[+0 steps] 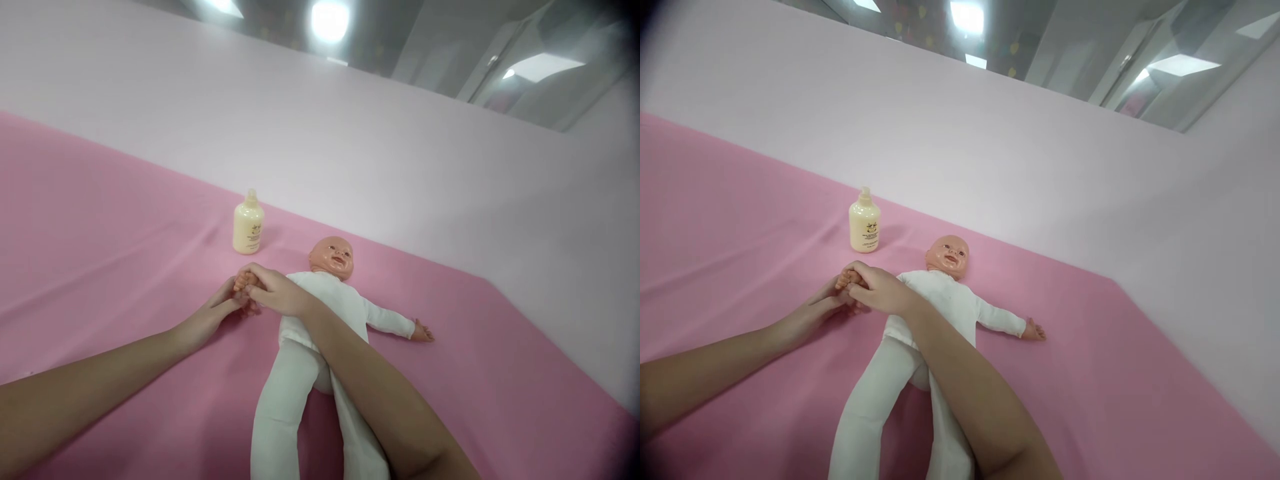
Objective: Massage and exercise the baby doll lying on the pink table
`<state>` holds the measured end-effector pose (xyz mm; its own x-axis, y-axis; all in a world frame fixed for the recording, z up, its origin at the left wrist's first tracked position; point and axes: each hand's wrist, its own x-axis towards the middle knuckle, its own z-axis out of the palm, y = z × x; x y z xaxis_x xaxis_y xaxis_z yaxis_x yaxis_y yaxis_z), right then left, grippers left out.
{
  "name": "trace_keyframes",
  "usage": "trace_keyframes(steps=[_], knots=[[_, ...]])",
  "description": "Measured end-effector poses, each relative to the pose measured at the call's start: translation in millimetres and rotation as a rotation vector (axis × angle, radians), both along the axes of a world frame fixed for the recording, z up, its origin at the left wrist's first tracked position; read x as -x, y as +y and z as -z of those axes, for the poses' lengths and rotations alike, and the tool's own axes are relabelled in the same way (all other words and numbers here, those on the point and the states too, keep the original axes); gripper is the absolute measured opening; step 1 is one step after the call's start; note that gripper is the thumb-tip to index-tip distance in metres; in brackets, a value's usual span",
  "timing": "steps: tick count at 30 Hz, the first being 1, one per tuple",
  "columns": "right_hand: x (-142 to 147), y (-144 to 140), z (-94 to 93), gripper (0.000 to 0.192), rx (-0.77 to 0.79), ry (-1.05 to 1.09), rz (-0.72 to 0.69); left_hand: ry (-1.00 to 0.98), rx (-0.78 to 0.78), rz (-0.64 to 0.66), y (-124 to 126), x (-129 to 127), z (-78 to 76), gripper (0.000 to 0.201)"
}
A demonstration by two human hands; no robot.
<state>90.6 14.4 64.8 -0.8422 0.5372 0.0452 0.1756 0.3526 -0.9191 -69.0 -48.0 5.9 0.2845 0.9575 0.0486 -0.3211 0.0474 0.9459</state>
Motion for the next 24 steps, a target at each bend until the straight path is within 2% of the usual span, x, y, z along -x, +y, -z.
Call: trace_keyframes(steps=[6,13,20,24], knots=[[0,2,3.2,0.013,-0.029,-0.009,0.018,0.04,0.003,-0.008,9,3,12.6,0.019],[-1,4,3.7,0.015,-0.083,-0.044,0.024,0.061,-0.033,0.009,5,2,5.6,0.03],[0,3,4.4,0.017,-0.066,-0.038,-0.002,0.03,-0.013,0.021,9,3,12.4,0.017],[-1,2,2.6,0.013,-0.084,-0.042,-0.002,0.056,0.007,0.007,5,1,4.0,0.022]])
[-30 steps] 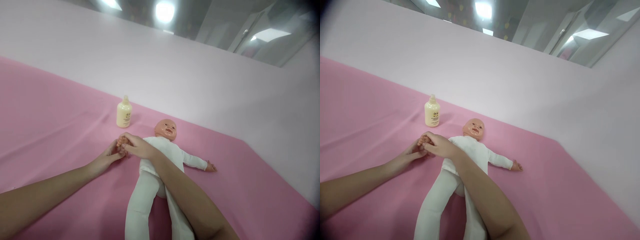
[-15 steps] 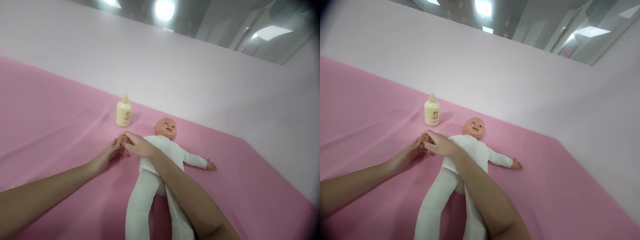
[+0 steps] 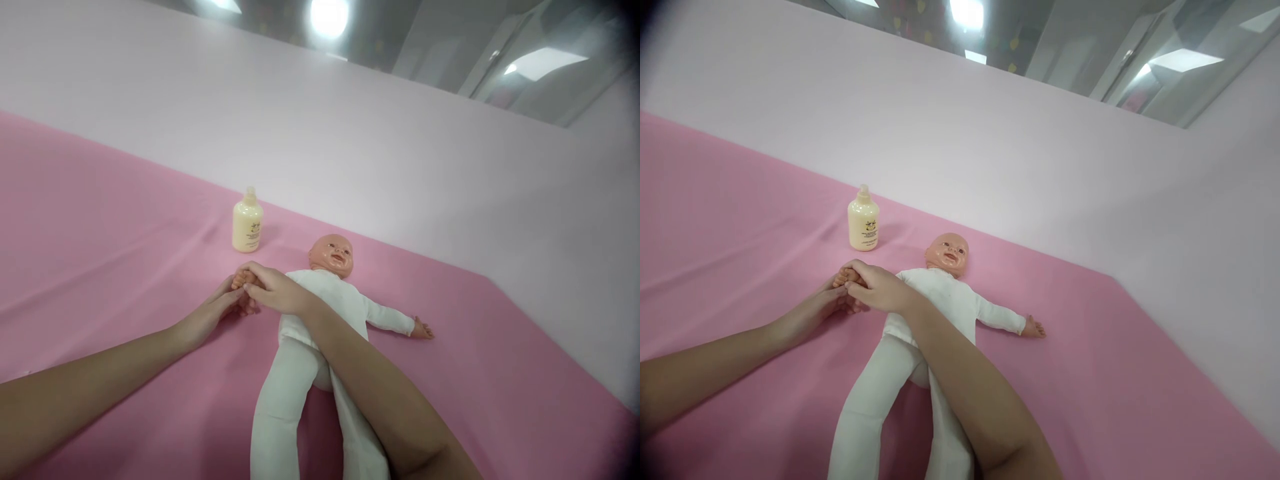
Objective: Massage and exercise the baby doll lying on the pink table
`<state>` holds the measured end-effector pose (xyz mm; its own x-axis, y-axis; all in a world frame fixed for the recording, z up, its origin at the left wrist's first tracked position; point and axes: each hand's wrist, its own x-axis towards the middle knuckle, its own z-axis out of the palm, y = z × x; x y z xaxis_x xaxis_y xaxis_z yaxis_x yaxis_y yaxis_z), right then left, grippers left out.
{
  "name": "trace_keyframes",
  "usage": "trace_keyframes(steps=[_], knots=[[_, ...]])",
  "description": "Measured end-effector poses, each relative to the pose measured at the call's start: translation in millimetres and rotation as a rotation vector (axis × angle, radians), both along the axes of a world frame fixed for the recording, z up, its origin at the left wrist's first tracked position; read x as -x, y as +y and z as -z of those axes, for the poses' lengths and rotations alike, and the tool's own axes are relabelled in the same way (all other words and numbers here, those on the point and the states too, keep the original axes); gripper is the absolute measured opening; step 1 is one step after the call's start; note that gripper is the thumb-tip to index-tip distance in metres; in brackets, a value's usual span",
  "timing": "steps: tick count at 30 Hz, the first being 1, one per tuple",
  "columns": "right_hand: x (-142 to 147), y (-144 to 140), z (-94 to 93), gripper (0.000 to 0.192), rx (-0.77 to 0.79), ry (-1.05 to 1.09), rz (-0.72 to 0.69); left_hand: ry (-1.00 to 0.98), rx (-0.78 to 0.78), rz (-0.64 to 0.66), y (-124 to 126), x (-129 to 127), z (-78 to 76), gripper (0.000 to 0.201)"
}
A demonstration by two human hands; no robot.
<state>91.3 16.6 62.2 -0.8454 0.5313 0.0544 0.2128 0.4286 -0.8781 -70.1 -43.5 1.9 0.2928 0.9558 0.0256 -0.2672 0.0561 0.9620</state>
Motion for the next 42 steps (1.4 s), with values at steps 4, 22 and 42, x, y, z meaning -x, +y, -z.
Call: trace_keyframes(steps=[4,22,42], knots=[[0,-1,-2.0,0.015,-0.04,0.012,0.008,-0.01,0.012,-0.019,-6,-3,-8.5,0.023],[0,-2,-3.6,0.016,0.045,0.01,0.014,-0.031,-0.032,0.019,0,2,5.0,0.037],[-1,-2,-4.4,0.014,0.067,-0.002,0.014,0.005,0.011,-0.043,-9,-4,-12.9,0.024]])
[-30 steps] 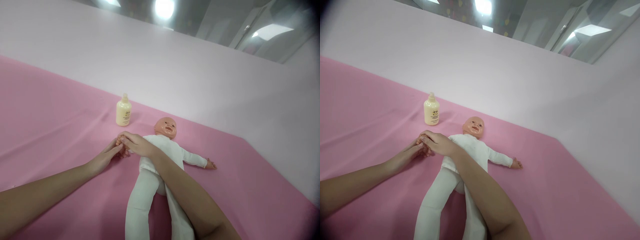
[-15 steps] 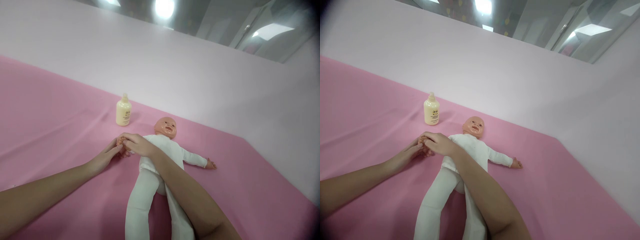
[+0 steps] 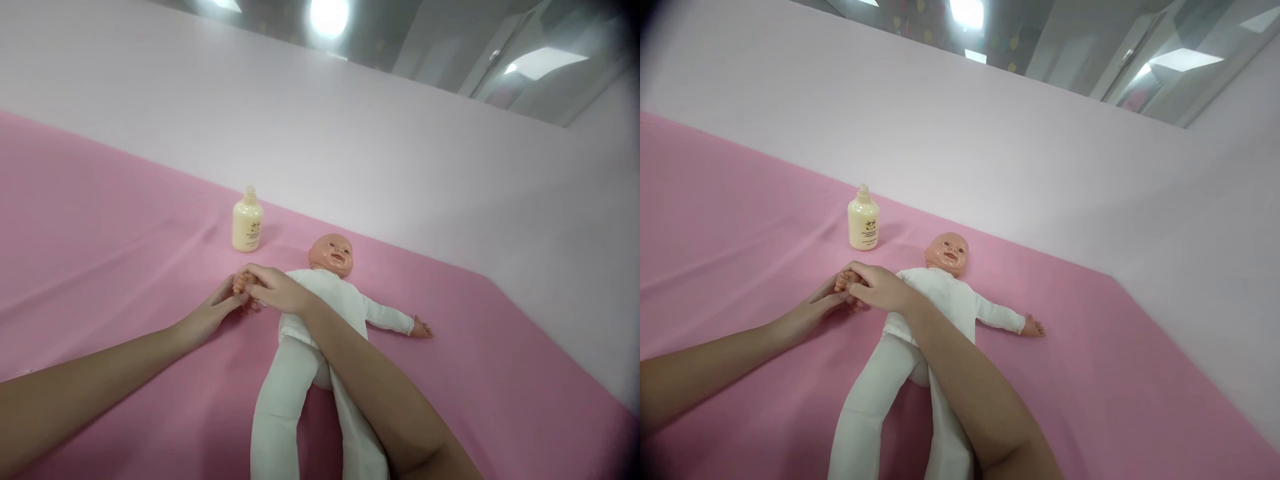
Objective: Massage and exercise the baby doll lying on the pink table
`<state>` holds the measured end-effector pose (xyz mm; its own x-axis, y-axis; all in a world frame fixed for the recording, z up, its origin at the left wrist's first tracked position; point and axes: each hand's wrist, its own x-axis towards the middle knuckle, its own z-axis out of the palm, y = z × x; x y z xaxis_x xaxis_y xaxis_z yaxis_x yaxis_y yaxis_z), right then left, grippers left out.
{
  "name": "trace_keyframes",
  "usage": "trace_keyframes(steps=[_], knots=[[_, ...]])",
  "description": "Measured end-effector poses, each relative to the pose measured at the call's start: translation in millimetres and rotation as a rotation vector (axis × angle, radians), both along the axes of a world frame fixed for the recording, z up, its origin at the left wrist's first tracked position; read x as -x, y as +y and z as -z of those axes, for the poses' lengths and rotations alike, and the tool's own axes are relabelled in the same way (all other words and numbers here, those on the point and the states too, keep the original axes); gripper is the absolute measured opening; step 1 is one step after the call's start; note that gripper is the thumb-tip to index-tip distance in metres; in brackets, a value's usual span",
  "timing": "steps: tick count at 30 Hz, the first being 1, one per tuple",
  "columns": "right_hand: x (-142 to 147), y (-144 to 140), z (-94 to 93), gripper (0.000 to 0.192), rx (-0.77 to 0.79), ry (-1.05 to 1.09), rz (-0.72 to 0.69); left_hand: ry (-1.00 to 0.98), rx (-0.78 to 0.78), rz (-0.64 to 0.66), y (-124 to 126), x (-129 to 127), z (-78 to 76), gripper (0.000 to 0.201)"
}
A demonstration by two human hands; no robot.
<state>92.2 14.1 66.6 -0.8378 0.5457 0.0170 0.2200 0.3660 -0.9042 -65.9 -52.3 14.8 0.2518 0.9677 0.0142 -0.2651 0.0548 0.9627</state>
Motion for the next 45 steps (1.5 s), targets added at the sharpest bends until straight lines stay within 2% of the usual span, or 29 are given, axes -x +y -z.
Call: trace_keyframes(steps=[5,14,22,30,37,45], knots=[[0.9,0.9,2.7,0.013,0.022,0.031,-0.007,-0.035,-0.002,0.021,2.3,1.6,5.3,0.025],[0.8,-0.1,1.7,0.021,0.043,0.033,-0.008,-0.071,0.01,0.033,1.6,1.7,5.3,0.024],[1.2,-2.2,-0.5,0.015,0.097,0.072,-0.024,-0.059,0.017,0.031,3.3,3.6,9.6,0.027],[1.0,-1.0,1.1,0.018,0.022,0.038,-0.014,-0.012,-0.008,0.028,3.6,3.5,10.1,0.022],[1.5,-2.1,-1.4,0.019,-0.059,-0.009,0.009,-0.052,0.031,0.012,0.1,-1.0,1.6,0.019],[1.6,-1.8,-1.2,0.017,-0.06,-0.013,0.02,-0.022,0.018,0.005,0.6,-0.8,1.9,0.021]])
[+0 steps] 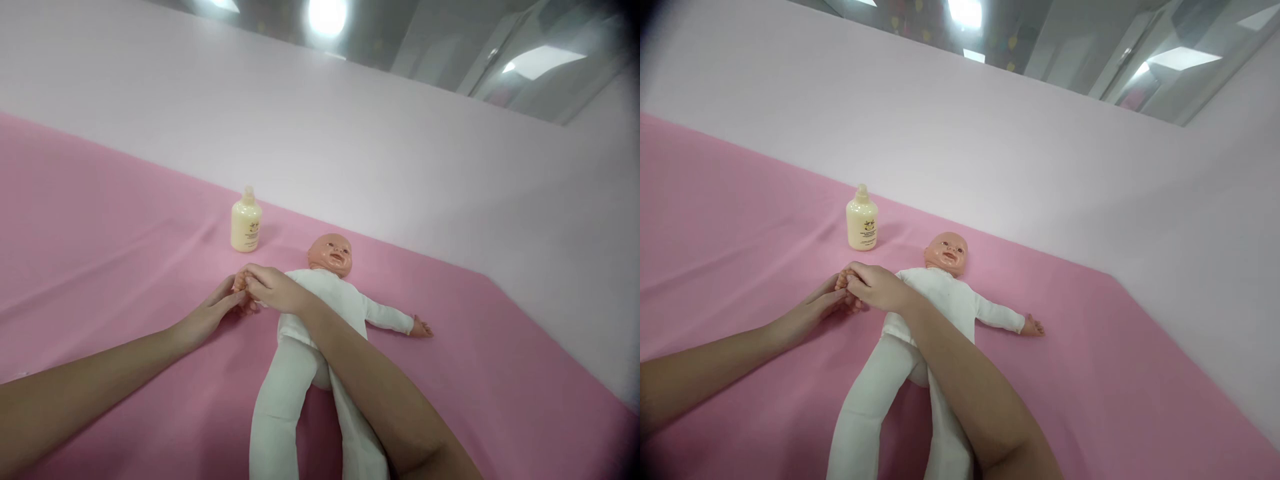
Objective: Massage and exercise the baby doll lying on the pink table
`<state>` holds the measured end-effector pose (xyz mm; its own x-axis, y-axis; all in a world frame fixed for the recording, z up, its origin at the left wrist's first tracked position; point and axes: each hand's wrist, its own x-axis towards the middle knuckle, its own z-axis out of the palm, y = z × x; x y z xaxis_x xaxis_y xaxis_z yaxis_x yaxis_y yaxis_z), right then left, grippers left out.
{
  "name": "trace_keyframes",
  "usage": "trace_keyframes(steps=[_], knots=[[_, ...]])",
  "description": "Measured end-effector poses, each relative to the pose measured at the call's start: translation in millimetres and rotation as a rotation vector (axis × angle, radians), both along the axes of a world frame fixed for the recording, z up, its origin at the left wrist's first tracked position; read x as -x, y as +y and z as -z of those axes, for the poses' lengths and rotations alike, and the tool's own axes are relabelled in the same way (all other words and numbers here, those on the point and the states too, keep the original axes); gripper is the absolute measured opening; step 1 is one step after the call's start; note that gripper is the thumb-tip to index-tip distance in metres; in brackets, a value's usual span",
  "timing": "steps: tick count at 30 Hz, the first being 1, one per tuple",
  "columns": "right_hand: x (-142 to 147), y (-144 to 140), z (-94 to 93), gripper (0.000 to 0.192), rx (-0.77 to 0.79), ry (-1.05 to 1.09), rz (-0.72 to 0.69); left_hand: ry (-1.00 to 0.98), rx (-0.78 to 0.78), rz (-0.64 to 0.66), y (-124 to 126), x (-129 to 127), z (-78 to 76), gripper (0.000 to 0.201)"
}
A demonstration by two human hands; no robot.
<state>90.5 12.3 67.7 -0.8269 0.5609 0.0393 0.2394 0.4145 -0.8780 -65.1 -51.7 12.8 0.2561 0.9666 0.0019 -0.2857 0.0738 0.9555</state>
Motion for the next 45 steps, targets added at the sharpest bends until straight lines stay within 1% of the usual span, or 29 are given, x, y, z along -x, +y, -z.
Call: trace_keyframes(steps=[6,11,15,19,24,29,35,38,41,45], knots=[[0,1,0.3,0.016,0.06,0.012,-0.008,-0.02,0.024,-0.001,0,0,-0.2,0.022],[0,1,2.5,0.016,0.161,0.082,-0.041,-0.005,-0.004,0.013,1,2,3.8,0.023],[0,0,1.3,0.025,0.157,0.119,-0.064,-0.005,-0.005,0.014,1,2,4.4,0.026],[-1,-1,-1.0,0.024,0.175,0.143,-0.075,-0.032,-0.009,0.019,1,1,4.1,0.025],[-1,-1,-1.2,0.021,0.249,0.183,-0.077,-0.024,-0.017,0.024,5,4,12.1,0.029],[-1,-1,-1.0,0.017,0.239,0.147,-0.037,-0.032,-0.033,0.035,9,6,19.1,0.032],[-1,-3,-4.5,0.029,0.262,0.129,-0.014,-0.031,-0.056,0.026,10,7,20.0,0.031],[0,-2,-3.5,0.033,0.281,0.123,0.001,-0.033,-0.049,0.024,10,8,20.5,0.031],[1,1,0.9,0.039,0.256,0.115,0.003,-0.023,-0.04,0.031,10,8,19.1,0.031],[1,3,6.2,0.05,0.181,0.075,-0.005,-0.013,-0.03,0.019,7,5,13.6,0.032]])
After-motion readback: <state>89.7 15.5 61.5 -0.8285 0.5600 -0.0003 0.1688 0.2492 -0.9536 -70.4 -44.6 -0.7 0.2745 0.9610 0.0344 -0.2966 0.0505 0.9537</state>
